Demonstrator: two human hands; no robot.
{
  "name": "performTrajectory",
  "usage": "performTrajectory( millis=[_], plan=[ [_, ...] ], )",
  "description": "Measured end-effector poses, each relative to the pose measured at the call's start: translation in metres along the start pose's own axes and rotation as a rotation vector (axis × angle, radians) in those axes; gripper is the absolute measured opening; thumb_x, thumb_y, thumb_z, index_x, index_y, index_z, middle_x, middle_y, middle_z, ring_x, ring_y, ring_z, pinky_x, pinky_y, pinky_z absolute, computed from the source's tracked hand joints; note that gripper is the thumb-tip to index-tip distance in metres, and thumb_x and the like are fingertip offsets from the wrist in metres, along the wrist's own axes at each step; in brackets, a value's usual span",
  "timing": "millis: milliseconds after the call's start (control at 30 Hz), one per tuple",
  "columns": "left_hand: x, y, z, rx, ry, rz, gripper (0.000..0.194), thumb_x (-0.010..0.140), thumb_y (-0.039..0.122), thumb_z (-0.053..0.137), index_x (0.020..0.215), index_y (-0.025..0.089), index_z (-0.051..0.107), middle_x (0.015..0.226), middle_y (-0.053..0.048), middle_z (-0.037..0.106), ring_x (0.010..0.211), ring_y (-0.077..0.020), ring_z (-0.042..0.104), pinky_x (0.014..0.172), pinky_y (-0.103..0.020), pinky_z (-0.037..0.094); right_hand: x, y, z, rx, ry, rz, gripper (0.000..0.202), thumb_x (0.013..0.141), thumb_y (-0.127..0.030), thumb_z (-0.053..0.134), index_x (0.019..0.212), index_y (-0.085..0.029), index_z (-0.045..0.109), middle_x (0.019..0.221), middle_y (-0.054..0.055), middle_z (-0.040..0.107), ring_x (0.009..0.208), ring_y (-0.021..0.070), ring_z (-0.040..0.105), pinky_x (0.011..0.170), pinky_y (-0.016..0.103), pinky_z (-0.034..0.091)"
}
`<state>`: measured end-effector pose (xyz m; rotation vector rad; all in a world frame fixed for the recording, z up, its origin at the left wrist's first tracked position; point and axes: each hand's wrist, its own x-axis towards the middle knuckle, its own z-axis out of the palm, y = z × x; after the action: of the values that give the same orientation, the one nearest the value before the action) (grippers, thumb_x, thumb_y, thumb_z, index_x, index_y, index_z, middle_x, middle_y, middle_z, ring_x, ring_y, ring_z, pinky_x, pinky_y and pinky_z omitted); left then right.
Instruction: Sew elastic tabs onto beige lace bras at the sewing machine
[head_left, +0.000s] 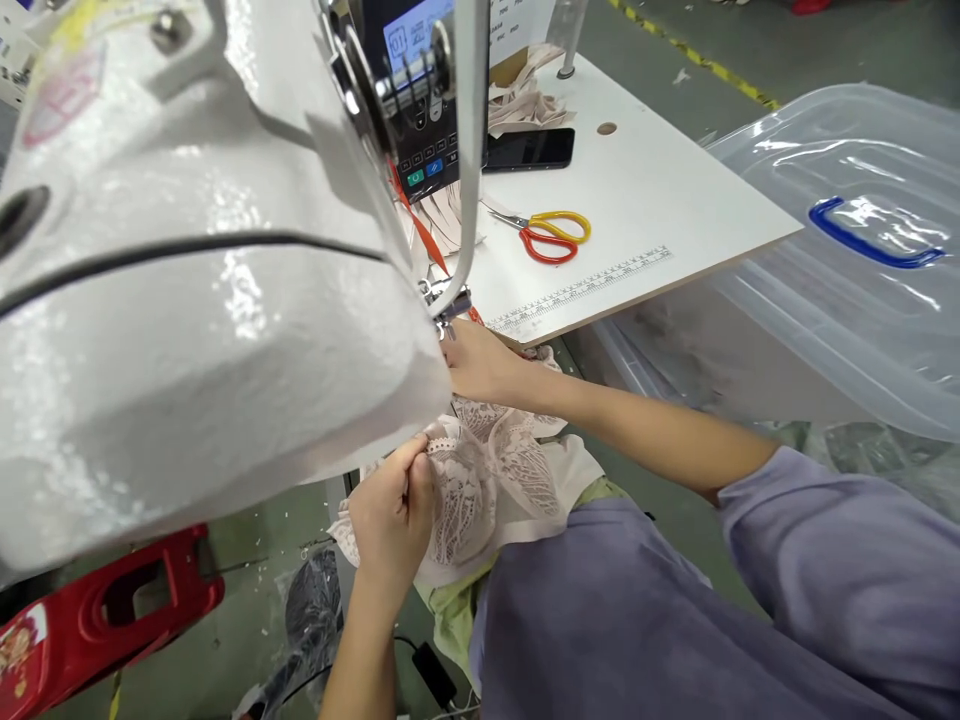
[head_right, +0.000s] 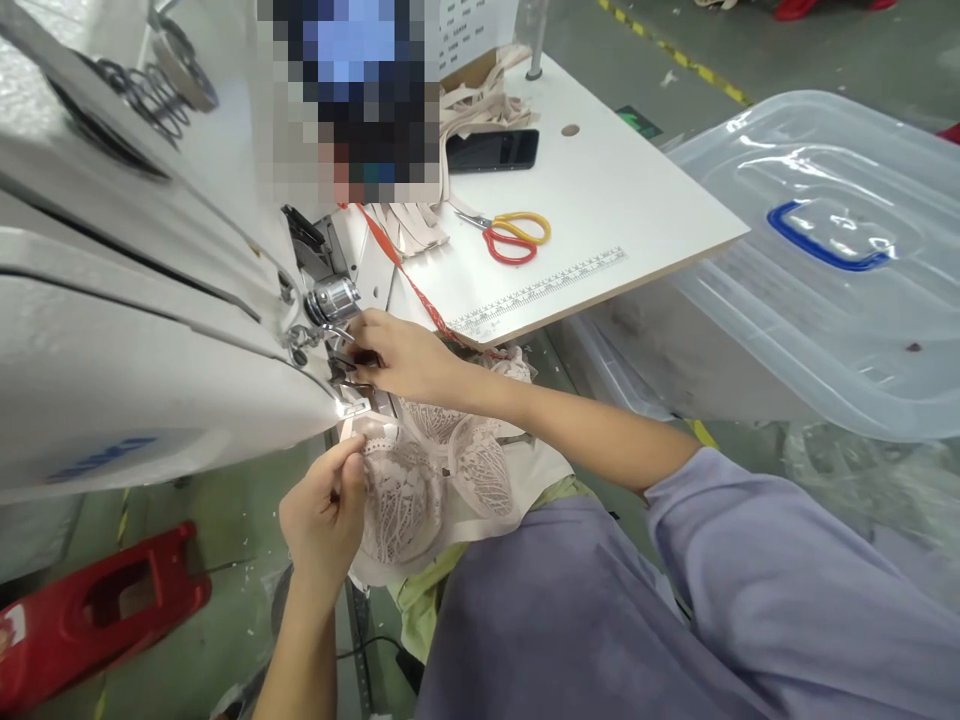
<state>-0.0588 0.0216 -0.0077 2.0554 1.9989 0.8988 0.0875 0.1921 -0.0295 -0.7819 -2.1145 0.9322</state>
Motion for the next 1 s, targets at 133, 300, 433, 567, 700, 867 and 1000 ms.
performTrajectory(
  millis=[133, 300, 433, 567, 700, 867, 1000],
  plan=[
    [0.003, 0.002, 0.002, 0.003, 0.003, 0.035, 0.024, 0.098, 0.024, 0.056, 0.112, 0.024, 0.075, 0.092, -0.002, 0.081, 0.080, -0.0150, 0.076, 0.073, -0.019, 0.057, -0.001, -0.001, -0.003, 0.012, 0.006, 0.016, 0.006, 0.083, -0.016, 0.062, 0.089, -0.015, 0.063, 0.109, 0.009, 0.060, 0.094, 0.0195, 0.058, 0.072, 0.028, 0.041],
    [0.006, 0.004, 0.005, 0.013, 0.005, 0.078, 0.024, 0.098, 0.024, 0.055, 0.110, 0.021, 0.076, 0.091, -0.004, 0.081, 0.079, -0.0159, 0.077, 0.074, -0.020, 0.057, 0.000, -0.001, -0.006, 0.019, -0.008, 0.023, 0.009, 0.082, -0.017, 0.063, 0.090, -0.015, 0.063, 0.105, 0.007, 0.060, 0.087, 0.0172, 0.057, 0.070, 0.027, 0.040],
    [0.008, 0.005, 0.007, 0.028, 0.006, 0.101, 0.023, 0.097, 0.023, 0.057, 0.109, 0.020, 0.076, 0.084, -0.003, 0.080, 0.071, -0.0150, 0.075, 0.069, -0.020, 0.056, 0.000, 0.000, -0.007, 0.036, -0.009, 0.019, 0.008, 0.080, -0.015, 0.062, 0.088, -0.016, 0.061, 0.102, 0.006, 0.059, 0.087, 0.0164, 0.057, 0.071, 0.027, 0.041],
    [0.006, 0.006, 0.008, 0.038, 0.002, 0.096, 0.023, 0.097, 0.023, 0.057, 0.110, 0.022, 0.075, 0.075, -0.001, 0.077, 0.061, -0.0124, 0.070, 0.062, -0.019, 0.052, -0.001, 0.000, -0.007, 0.047, 0.003, 0.009, 0.007, 0.080, -0.013, 0.060, 0.086, -0.017, 0.059, 0.099, 0.005, 0.059, 0.087, 0.0161, 0.057, 0.071, 0.026, 0.041],
    [-0.002, 0.003, 0.007, 0.052, 0.021, -0.007, 0.024, 0.098, 0.029, 0.057, 0.117, 0.024, 0.071, 0.075, 0.000, 0.073, 0.058, -0.0128, 0.066, 0.057, -0.021, 0.048, -0.001, 0.003, -0.008, 0.052, 0.014, -0.021, 0.006, 0.079, -0.013, 0.060, 0.080, -0.017, 0.056, 0.100, 0.005, 0.059, 0.090, 0.0166, 0.058, 0.075, 0.027, 0.041],
    [-0.016, 0.003, 0.010, 0.098, 0.172, -0.065, 0.035, 0.096, 0.037, 0.060, 0.124, 0.017, 0.058, 0.107, -0.012, 0.067, 0.097, -0.0226, 0.067, 0.081, -0.033, 0.053, -0.004, 0.004, -0.007, 0.067, 0.032, -0.052, 0.007, 0.077, -0.012, 0.058, 0.078, -0.017, 0.054, 0.100, 0.005, 0.059, 0.091, 0.0175, 0.057, 0.080, 0.029, 0.043],
    [-0.020, 0.026, 0.023, 0.294, 0.249, 0.194, 0.039, 0.092, 0.036, 0.065, 0.124, 0.015, 0.060, 0.124, -0.019, 0.061, 0.116, -0.0311, 0.057, 0.101, -0.046, 0.041, -0.007, 0.001, -0.005, 0.079, 0.045, -0.040, 0.003, 0.080, -0.015, 0.056, 0.082, -0.018, 0.056, 0.101, 0.006, 0.060, 0.090, 0.0179, 0.057, 0.080, 0.031, 0.044]
  ],
)
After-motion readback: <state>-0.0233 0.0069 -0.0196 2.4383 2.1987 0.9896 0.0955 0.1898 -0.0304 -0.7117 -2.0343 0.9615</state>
